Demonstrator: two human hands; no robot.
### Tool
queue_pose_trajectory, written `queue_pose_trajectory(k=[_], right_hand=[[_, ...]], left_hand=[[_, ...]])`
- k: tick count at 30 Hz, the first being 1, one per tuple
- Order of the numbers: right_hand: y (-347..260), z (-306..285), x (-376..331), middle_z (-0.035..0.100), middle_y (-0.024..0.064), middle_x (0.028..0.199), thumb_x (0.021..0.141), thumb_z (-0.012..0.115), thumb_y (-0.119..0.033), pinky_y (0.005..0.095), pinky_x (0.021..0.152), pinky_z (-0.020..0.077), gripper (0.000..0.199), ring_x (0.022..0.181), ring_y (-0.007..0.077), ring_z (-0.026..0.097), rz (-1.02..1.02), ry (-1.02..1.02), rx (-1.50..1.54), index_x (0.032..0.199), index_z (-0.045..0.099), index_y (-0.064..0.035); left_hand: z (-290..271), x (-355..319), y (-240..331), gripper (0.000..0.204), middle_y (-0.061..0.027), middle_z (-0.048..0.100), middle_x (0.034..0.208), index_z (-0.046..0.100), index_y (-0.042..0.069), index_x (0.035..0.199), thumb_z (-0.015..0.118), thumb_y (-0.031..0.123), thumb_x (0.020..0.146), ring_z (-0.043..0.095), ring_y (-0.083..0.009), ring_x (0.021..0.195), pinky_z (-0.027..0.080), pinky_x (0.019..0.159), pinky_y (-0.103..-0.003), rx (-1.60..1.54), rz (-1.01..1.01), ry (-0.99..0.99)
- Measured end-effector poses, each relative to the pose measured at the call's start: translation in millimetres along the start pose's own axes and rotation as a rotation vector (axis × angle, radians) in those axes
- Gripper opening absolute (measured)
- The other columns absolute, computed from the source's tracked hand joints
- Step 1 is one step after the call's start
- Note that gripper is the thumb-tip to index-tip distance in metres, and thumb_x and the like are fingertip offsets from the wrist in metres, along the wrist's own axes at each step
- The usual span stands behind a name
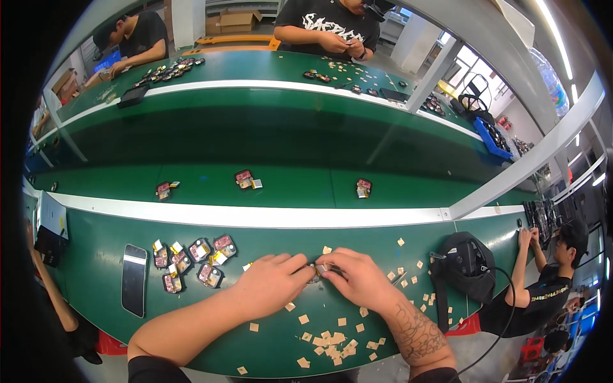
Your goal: Assembling small electronic components or plastic enclosures at a factory workbench.
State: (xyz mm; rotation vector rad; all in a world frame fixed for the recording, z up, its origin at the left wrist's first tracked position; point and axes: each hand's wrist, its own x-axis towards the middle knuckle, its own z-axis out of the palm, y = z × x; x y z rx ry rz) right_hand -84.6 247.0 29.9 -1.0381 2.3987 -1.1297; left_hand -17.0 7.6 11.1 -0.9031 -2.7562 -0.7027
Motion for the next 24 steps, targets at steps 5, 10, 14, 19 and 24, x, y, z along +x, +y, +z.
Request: queue_pose_trajectory(k=[5,10,14,19,24], right_hand=[[-3.2,7.7,-2.7,0.071,0.0127,0.101,0.096,0.072,0.0,0.0387,0.077,0.0592,0.025,0.088,0.0323,0.073,-0.029,0.06,-0.042,0.12,0.07,-0.0055],[-5.4,7.2,-4.1,0.071,0.014,0.105,0.099,0.069,-0.006,0.045,0.077,0.0588,0.02,0.09,0.0389,0.072,-0.029,0.034,-0.049,0.119,0.069,-0.0046],[-9.6,10.9,-3.9,0.071,0.0143,0.106,0.099,0.07,-0.006,0.0451,0.078,0.0589,0.02,0.09,0.0395,0.072,-0.002,0.046,-0.054,0.119,0.069,-0.0043],[-10.6,15.8,-3.3,0.071,0.0146,0.107,0.099,0.07,-0.006,0.0453,0.078,0.0591,0.021,0.091,0.0391,0.072,0.026,0.057,-0.033,0.119,0.069,-0.004],[-2.0,20.3,-3.1,0.072,0.0128,0.102,0.096,0.074,-0.006,0.0399,0.072,0.057,0.02,0.08,0.0318,0.071,0.007,0.122,0.087,0.116,0.07,-0.0033]], left_hand=[[2.2,0.1,0.9,0.022,-0.0056,0.062,0.106,0.065,0.009,0.112,0.073,0.015,0.091,0.067,-0.0264,0.093,0.058,0.078,-0.042,0.01,-0.004,0.012],[4.3,-2.3,-0.6,0.028,-0.0049,0.064,0.115,0.066,0.011,0.115,0.077,0.018,0.09,0.068,-0.0277,0.101,0.059,0.083,-0.043,0.022,-0.027,-0.042],[3.7,-1.7,0.1,0.028,-0.0047,0.064,0.115,0.066,0.011,0.115,0.078,0.018,0.09,0.068,-0.0276,0.1,0.059,0.083,-0.043,0.031,-0.024,-0.04],[2.4,-1.8,1.0,0.031,-0.0047,0.062,0.113,0.066,0.011,0.116,0.078,0.018,0.089,0.067,-0.0276,0.098,0.059,0.081,-0.043,0.045,-0.025,-0.03],[1.7,0.1,1.9,0.032,-0.0047,0.062,0.112,0.064,0.011,0.117,0.078,0.017,0.089,0.067,-0.0276,0.097,0.058,0.081,-0.043,0.009,-0.031,-0.008]])
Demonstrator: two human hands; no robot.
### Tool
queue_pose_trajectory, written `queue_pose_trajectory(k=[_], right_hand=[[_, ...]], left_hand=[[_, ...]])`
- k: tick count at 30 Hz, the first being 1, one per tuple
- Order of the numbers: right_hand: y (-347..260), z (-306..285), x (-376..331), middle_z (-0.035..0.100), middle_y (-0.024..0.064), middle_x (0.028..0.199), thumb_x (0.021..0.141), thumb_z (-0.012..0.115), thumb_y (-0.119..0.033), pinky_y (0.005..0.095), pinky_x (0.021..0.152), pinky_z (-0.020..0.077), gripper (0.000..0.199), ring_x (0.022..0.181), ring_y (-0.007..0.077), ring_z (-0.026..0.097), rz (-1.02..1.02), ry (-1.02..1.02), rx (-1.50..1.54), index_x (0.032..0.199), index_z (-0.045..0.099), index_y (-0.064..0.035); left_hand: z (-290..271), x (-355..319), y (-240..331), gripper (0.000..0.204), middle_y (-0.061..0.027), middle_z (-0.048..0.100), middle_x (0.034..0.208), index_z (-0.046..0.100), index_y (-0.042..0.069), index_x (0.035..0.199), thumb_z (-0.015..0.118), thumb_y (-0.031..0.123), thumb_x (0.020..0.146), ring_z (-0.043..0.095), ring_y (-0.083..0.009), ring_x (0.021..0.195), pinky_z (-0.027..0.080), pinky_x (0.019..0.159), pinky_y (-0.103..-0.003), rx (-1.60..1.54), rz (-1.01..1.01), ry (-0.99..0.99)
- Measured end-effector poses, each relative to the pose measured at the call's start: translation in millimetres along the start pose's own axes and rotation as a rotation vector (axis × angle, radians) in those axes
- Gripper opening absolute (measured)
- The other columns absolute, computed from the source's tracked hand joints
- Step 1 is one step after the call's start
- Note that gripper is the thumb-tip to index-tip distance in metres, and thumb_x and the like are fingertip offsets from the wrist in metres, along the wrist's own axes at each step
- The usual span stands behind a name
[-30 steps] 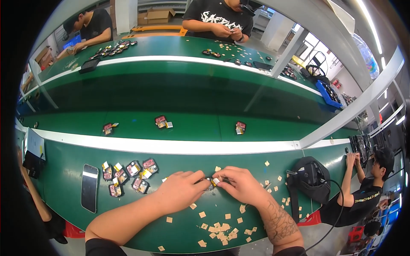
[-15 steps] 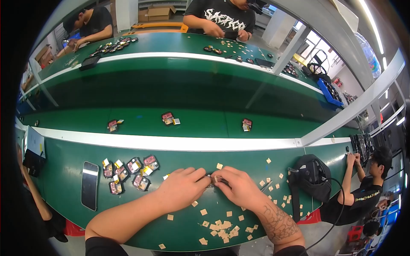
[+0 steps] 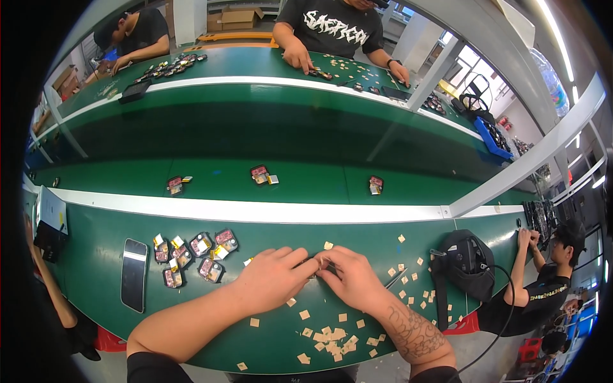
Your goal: Assembling small electronic components or plastic enclosures at a factory workbench.
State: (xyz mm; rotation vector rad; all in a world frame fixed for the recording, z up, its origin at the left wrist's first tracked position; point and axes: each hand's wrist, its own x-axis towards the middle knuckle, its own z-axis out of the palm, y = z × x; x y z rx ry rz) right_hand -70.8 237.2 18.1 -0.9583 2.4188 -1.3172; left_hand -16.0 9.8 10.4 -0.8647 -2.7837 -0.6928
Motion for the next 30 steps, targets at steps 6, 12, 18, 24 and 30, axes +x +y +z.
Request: queue_pose_trajectory(k=[6,12,18,24,30], right_hand=[[-7.7,-3.6,2.9,0.07,0.0073,0.092,0.092,0.079,-0.006,0.0332,0.061,0.0461,0.019,0.063,0.0178,0.053,0.199,-0.033,0.025,0.111,0.073,-0.0026],[-7.9,-0.1,0.7,0.07,0.0095,0.091,0.092,0.077,-0.006,0.0349,0.062,0.0483,0.019,0.065,0.0217,0.059,0.188,0.004,0.025,0.111,0.073,-0.0023],[-14.9,0.9,1.1,0.071,0.0156,0.094,0.091,0.074,-0.002,0.0403,0.069,0.0541,0.02,0.077,0.0344,0.069,0.183,0.02,-0.049,0.111,0.073,-0.0018],[-19.0,2.6,0.7,0.072,0.017,0.096,0.092,0.073,-0.001,0.0438,0.072,0.0568,0.022,0.083,0.0387,0.072,0.162,0.043,-0.112,0.113,0.074,-0.0023],[-17.5,2.0,-0.9,0.072,0.0165,0.096,0.093,0.073,-0.001,0.0439,0.072,0.0571,0.021,0.082,0.0384,0.072,0.136,0.063,-0.13,0.113,0.073,-0.0023]], left_hand=[[1.2,-1.4,-2.2,0.035,-0.0043,0.061,0.108,0.064,0.011,0.123,0.076,0.018,0.091,0.066,-0.0261,0.094,0.057,0.078,-0.042,0.0,0.012,0.022],[0.3,-1.1,-0.6,0.032,-0.0048,0.062,0.111,0.062,0.012,0.117,0.078,0.018,0.09,0.068,-0.0278,0.097,0.058,0.081,-0.043,-0.006,0.0,-0.004],[1.4,-1.1,-1.3,0.033,-0.0053,0.062,0.111,0.062,0.011,0.119,0.078,0.019,0.091,0.068,-0.0279,0.097,0.058,0.081,-0.043,-0.009,0.0,0.007],[0.9,-0.7,-1.2,0.033,-0.0058,0.062,0.11,0.061,0.011,0.119,0.077,0.018,0.091,0.068,-0.028,0.097,0.058,0.081,-0.043,-0.016,0.0,0.009],[0.1,0.0,-1.0,0.033,-0.006,0.061,0.11,0.06,0.011,0.119,0.077,0.017,0.091,0.068,-0.0284,0.097,0.058,0.081,-0.043,-0.024,0.002,-0.003]])
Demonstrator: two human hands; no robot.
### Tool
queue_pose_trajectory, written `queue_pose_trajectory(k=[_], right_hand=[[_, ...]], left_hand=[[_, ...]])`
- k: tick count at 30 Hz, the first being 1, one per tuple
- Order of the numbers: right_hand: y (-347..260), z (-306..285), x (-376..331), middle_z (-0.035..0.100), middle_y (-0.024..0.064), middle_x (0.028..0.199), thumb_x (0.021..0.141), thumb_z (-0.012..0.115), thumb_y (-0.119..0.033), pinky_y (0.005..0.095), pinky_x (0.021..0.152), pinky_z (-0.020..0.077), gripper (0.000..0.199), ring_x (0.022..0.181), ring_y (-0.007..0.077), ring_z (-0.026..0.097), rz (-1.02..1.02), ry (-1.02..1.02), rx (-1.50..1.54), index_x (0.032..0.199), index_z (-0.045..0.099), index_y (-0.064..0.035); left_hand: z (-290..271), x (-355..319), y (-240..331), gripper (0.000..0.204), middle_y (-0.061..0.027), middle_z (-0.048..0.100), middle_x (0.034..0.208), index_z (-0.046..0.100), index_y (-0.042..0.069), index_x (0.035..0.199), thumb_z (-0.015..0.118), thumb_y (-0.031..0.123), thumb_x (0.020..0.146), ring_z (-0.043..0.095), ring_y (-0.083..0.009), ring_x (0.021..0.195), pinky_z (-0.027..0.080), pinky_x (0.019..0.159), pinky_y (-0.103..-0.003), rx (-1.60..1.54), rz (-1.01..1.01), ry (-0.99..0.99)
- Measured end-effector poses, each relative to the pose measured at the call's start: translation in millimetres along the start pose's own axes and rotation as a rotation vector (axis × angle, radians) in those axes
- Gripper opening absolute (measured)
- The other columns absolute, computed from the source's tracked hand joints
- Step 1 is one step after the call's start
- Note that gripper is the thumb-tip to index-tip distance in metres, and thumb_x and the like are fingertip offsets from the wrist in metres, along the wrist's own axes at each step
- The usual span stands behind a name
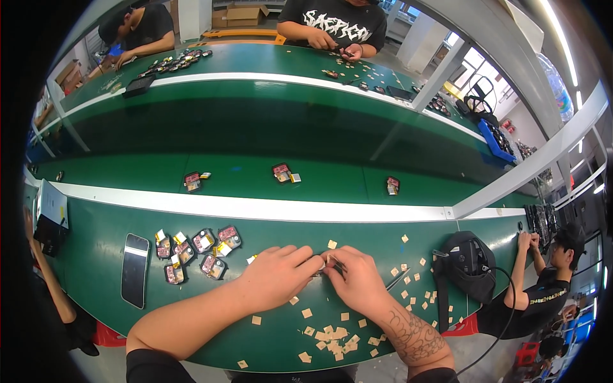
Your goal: Assembling small electronic components or plastic enclosures at a factory workbench.
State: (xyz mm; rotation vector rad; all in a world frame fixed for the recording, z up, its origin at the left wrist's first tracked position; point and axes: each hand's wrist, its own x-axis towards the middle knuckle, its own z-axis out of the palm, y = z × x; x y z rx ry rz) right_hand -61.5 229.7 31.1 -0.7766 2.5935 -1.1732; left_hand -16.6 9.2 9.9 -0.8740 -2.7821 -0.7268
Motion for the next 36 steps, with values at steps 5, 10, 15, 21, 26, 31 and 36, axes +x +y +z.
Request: queue_pose_trajectory(k=[5,10,15,21,26,31,36], right_hand=[[3.2,1.6,1.2,0.072,0.0147,0.094,0.092,0.075,-0.001,0.0405,0.071,0.0557,0.021,0.079,0.034,0.07,0.006,0.002,0.028,0.113,0.074,-0.0021],[1.3,5.3,-0.2,0.073,0.0135,0.093,0.092,0.077,-0.001,0.0373,0.07,0.0543,0.02,0.077,0.0299,0.07,0.052,0.009,0.052,0.112,0.076,-0.0018],[0.1,11.3,2.5,0.073,0.0127,0.093,0.092,0.078,-0.003,0.0375,0.07,0.0555,0.019,0.077,0.0291,0.07,0.019,0.05,-0.01,0.11,0.076,-0.0025],[11.0,5.4,2.1,0.075,0.0127,0.098,0.092,0.077,-0.003,0.0373,0.07,0.0567,0.022,0.074,0.0288,0.07,-0.031,0.075,-0.01,0.114,0.074,-0.0019],[13.3,-2.4,4.9,0.072,0.0062,0.093,0.095,0.074,-0.001,0.0313,0.066,0.0521,0.019,0.071,0.0161,0.065,0.003,-0.02,0.172,0.114,0.072,-0.002],[18.8,-9.3,7.3,0.061,-0.0028,0.092,0.099,0.071,0.005,0.0216,0.067,0.0448,0.017,0.079,0.0018,0.053,0.216,-0.21,0.416,0.114,0.069,-0.0009],[28.1,-8.3,7.9,0.063,-0.0009,0.099,0.101,0.066,0.006,0.022,0.072,0.0466,0.013,0.084,0.0041,0.057,0.122,-0.274,0.515,0.113,0.063,-0.0001]], left_hand=[[1.6,-1.4,-1.2,0.033,-0.0061,0.061,0.11,0.06,0.011,0.119,0.077,0.017,0.091,0.069,-0.029,0.097,0.058,0.08,-0.043,0.004,-0.003,-0.001],[2.4,-2.0,-0.7,0.036,-0.0069,0.058,0.105,0.06,0.01,0.124,0.074,0.016,0.091,0.068,-0.0267,0.091,0.056,0.075,-0.041,-0.033,0.013,0.043],[2.8,-1.4,1.3,0.038,-0.0079,0.057,0.104,0.059,0.009,0.125,0.075,0.017,0.092,0.069,-0.0282,0.091,0.056,0.075,-0.042,-0.039,0.002,0.041],[-1.3,-0.9,5.2,0.041,-0.0082,0.057,0.105,0.059,0.009,0.126,0.077,0.016,0.09,0.069,-0.0292,0.089,0.057,0.074,-0.043,-0.025,-0.026,0.043],[-3.3,1.6,6.7,0.038,-0.0076,0.063,0.108,0.062,0.01,0.12,0.082,0.014,0.087,0.072,-0.0334,0.085,0.06,0.072,-0.043,-0.069,0.009,0.09],[-3.3,2.5,7.5,0.041,-0.0076,0.066,0.109,0.064,0.008,0.117,0.085,0.011,0.082,0.072,-0.0318,0.086,0.06,0.073,-0.041,-0.087,0.04,0.142],[-4.6,2.8,8.3,0.035,-0.008,0.065,0.109,0.065,0.008,0.115,0.082,0.01,0.085,0.071,-0.0298,0.083,0.059,0.07,-0.041,-0.108,0.119,0.197]])
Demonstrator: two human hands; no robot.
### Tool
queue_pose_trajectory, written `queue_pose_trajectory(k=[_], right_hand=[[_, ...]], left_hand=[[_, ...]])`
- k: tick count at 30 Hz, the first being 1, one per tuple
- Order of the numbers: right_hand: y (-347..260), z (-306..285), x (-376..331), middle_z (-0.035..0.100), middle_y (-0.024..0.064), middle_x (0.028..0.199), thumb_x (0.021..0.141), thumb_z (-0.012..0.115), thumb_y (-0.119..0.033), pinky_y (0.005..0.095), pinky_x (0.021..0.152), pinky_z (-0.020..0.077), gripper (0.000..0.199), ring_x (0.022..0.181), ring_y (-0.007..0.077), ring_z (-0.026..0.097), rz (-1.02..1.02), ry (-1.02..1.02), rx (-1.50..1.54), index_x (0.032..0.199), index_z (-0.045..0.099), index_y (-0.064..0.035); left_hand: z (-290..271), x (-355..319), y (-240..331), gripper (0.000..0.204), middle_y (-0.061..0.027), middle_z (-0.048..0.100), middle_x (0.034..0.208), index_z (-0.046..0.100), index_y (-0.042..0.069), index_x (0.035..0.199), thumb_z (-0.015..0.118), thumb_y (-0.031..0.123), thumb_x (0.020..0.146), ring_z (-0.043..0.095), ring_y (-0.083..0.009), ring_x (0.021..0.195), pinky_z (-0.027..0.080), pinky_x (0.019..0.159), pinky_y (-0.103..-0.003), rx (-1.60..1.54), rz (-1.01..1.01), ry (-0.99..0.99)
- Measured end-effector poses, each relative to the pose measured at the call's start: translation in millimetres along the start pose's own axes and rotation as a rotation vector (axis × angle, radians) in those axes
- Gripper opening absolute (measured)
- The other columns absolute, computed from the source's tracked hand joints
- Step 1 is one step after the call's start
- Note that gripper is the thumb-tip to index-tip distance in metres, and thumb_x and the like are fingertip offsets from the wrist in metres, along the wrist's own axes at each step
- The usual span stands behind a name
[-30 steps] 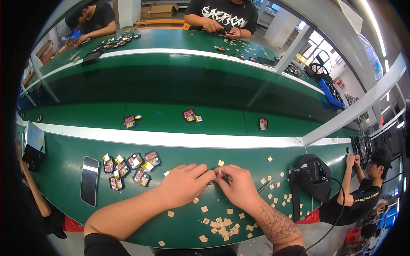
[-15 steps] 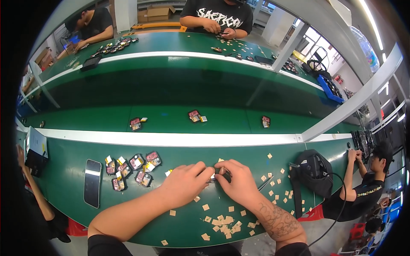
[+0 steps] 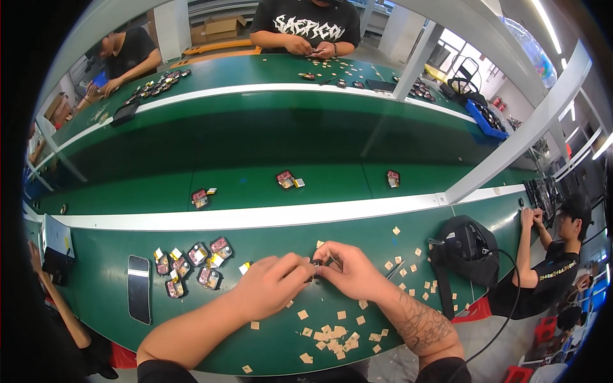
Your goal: Assembling small electronic components or plastic enclosures at a factory workbench.
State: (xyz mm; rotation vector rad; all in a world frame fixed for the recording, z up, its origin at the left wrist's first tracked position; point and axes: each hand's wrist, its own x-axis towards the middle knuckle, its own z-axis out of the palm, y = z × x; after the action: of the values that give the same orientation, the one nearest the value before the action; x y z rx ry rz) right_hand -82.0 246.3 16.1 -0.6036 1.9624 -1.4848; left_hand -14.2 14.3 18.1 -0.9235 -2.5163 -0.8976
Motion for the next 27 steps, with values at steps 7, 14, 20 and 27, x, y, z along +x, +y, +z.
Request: queue_pose_trajectory(k=[7,14,20,27], right_hand=[[0.1,0.8,-0.2,0.063,-0.0013,0.1,0.101,0.067,0.005,0.0223,0.07,0.0455,0.012,0.084,0.0027,0.055,-0.033,0.008,-0.047,0.111,0.063,-0.0014],[-18.3,-6.1,-3.4,0.058,-0.0059,0.094,0.099,0.072,0.002,0.0194,0.059,0.0336,0.02,0.064,-0.0024,0.041,-0.082,0.002,0.002,0.118,0.066,-0.0028],[-11.1,-11.4,-7.0,0.062,-0.0035,0.09,0.099,0.07,0.0,0.0207,0.064,0.0405,0.016,0.076,0.0021,0.05,-0.068,0.037,-0.019,0.115,0.067,-0.0019],[12.9,-55.9,11.3,0.067,-0.003,0.092,0.099,0.073,-0.007,0.0211,0.066,0.0462,0.015,0.075,0.0023,0.057,-0.053,0.503,-0.23,0.11,0.068,0.002]], left_hand=[[-0.6,1.1,-2.2,0.032,-0.0076,0.064,0.108,0.064,0.008,0.115,0.08,0.008,0.087,0.069,-0.0286,0.078,0.058,0.068,-0.04,-0.02,0.021,0.02],[-4.6,1.1,-0.3,0.036,-0.0103,0.068,0.109,0.066,0.008,0.111,0.087,0.01,0.082,0.075,-0.0319,0.092,0.062,0.074,-0.04,0.036,-0.014,0.026],[3.4,5.8,-1.9,0.048,-0.012,0.069,0.117,0.063,0.008,0.121,0.089,0.011,0.081,0.074,-0.0338,0.093,0.062,0.076,-0.041,-0.006,0.028,0.082],[0.8,1.3,-1.8,0.067,-0.0155,0.058,0.137,0.057,0.008,0.144,0.085,0.012,0.083,0.072,-0.0292,0.096,0.059,0.083,-0.042,-0.017,-0.101,0.068]])
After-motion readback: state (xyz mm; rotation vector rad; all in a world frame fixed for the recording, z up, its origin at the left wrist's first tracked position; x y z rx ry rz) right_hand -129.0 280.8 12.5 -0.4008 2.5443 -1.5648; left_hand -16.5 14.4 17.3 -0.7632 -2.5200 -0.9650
